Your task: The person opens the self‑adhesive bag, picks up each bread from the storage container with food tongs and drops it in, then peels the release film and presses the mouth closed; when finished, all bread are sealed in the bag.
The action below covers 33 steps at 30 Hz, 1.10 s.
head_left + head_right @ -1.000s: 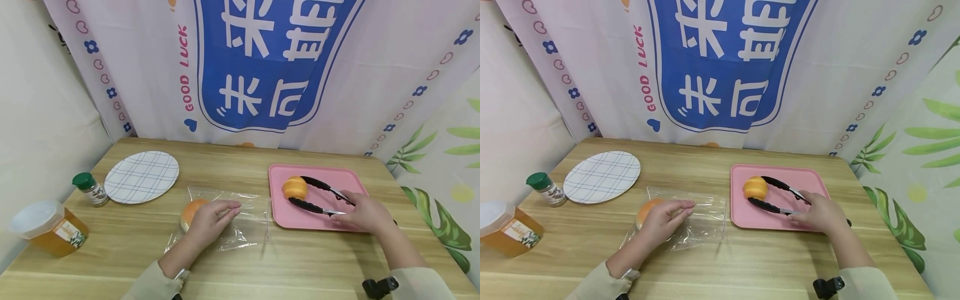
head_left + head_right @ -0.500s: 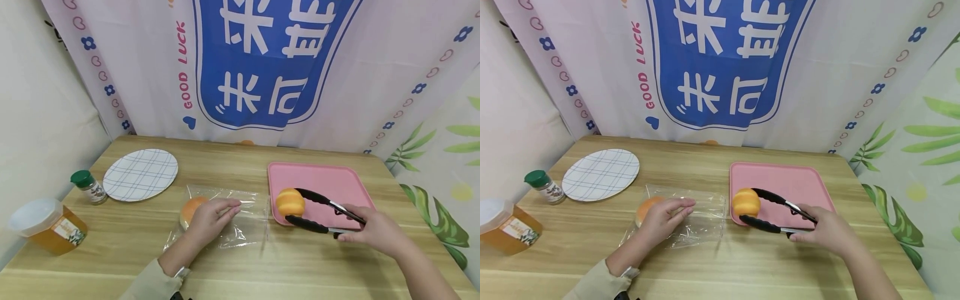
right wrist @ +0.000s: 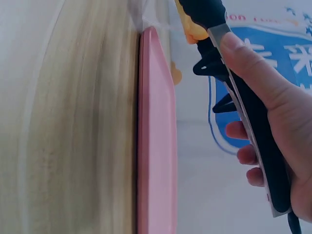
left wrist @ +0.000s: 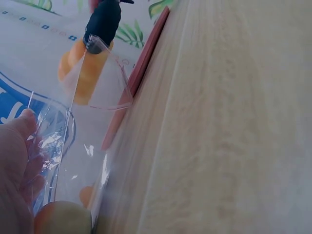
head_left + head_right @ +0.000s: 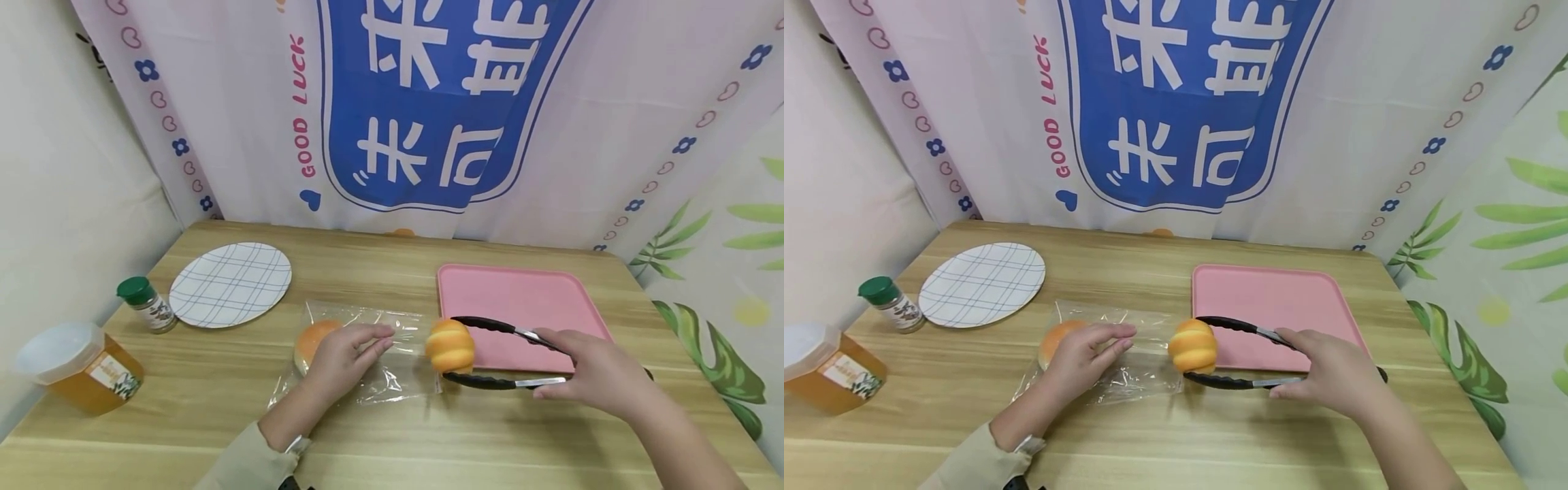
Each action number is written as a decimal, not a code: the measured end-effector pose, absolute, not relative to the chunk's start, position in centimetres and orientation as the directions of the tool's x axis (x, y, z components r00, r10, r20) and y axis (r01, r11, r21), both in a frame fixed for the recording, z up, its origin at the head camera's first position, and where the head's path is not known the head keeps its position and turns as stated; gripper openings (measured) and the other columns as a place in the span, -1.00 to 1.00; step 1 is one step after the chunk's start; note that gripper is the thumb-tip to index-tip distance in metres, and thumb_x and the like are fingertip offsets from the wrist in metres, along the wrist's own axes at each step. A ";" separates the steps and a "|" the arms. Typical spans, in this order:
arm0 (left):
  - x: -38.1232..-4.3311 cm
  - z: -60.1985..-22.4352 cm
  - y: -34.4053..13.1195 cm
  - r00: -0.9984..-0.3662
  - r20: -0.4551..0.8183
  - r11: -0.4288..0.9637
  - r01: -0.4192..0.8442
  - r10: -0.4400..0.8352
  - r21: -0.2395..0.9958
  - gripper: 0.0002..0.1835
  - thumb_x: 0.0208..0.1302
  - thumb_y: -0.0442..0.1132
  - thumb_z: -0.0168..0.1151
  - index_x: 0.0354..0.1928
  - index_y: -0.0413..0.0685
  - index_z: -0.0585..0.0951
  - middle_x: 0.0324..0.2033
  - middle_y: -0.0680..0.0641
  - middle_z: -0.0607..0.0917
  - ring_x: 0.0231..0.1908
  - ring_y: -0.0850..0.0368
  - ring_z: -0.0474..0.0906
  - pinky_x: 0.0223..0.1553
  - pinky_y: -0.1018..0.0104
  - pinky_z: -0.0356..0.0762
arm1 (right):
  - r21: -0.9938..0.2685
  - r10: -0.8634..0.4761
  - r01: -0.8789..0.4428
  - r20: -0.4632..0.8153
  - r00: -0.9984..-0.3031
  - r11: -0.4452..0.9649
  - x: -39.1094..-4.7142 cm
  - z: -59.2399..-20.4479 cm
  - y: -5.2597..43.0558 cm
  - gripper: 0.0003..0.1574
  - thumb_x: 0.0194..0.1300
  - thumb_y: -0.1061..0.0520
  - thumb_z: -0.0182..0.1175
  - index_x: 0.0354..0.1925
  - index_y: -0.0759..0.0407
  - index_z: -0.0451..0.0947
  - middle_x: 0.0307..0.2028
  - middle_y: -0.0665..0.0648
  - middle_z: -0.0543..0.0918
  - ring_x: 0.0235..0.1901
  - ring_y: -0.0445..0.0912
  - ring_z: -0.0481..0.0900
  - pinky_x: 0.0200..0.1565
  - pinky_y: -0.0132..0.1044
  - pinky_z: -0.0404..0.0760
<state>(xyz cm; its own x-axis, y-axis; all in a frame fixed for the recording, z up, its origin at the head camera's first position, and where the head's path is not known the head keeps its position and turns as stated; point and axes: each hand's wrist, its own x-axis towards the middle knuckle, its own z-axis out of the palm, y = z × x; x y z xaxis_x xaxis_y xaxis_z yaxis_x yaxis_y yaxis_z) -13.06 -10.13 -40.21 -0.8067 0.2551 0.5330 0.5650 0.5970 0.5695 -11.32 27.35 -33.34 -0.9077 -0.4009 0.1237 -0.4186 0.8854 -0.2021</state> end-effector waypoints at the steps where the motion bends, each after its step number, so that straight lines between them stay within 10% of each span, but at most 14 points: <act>1: -13.1 -40.2 -10.1 -0.806 0.534 0.597 0.565 0.255 0.569 -0.81 0.22 -0.15 0.35 -0.17 -0.03 0.74 -0.13 -0.02 0.79 -0.08 0.07 0.73 0.03 0.17 0.69 | -0.177 -0.412 -0.431 0.135 -0.901 0.885 -11.3 -33.2 27.1 0.16 -0.27 -0.46 0.49 0.23 0.10 0.51 0.00 0.11 0.71 -0.01 0.11 0.67 -0.12 0.08 0.68; 12: -13.2 -40.3 -10.1 -0.800 0.545 0.600 0.571 0.252 0.561 -0.82 0.21 -0.17 0.36 -0.17 -0.04 0.75 -0.15 -0.02 0.79 -0.11 0.06 0.74 -0.01 0.18 0.70 | 0.009 -0.523 -0.537 0.245 -0.816 0.843 -11.2 -33.4 25.3 0.07 -0.33 -0.41 0.53 0.16 0.01 0.57 -0.12 0.01 0.74 -0.11 0.00 0.71 -0.18 -0.03 0.71; 33: -13.1 -40.4 -9.9 -0.790 0.554 0.585 0.586 0.261 0.561 -0.84 0.22 -0.19 0.36 -0.18 -0.03 0.75 -0.18 -0.01 0.80 -0.14 0.10 0.73 -0.07 0.24 0.71 | -0.261 -0.385 -0.387 0.059 -0.921 0.885 -12.5 -37.6 19.2 0.08 -0.29 -0.44 0.52 0.21 -0.05 0.54 0.05 0.01 0.70 0.06 0.02 0.65 0.01 0.03 0.66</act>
<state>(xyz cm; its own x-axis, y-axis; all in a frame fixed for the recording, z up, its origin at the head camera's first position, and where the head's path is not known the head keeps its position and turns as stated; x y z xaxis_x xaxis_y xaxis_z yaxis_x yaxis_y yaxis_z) -13.05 -9.93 -40.42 -0.7904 0.2614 0.5540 0.5864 0.5847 0.5606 -12.49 19.19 -37.57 -0.9210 -0.3849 0.0592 -0.3865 0.8847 -0.2606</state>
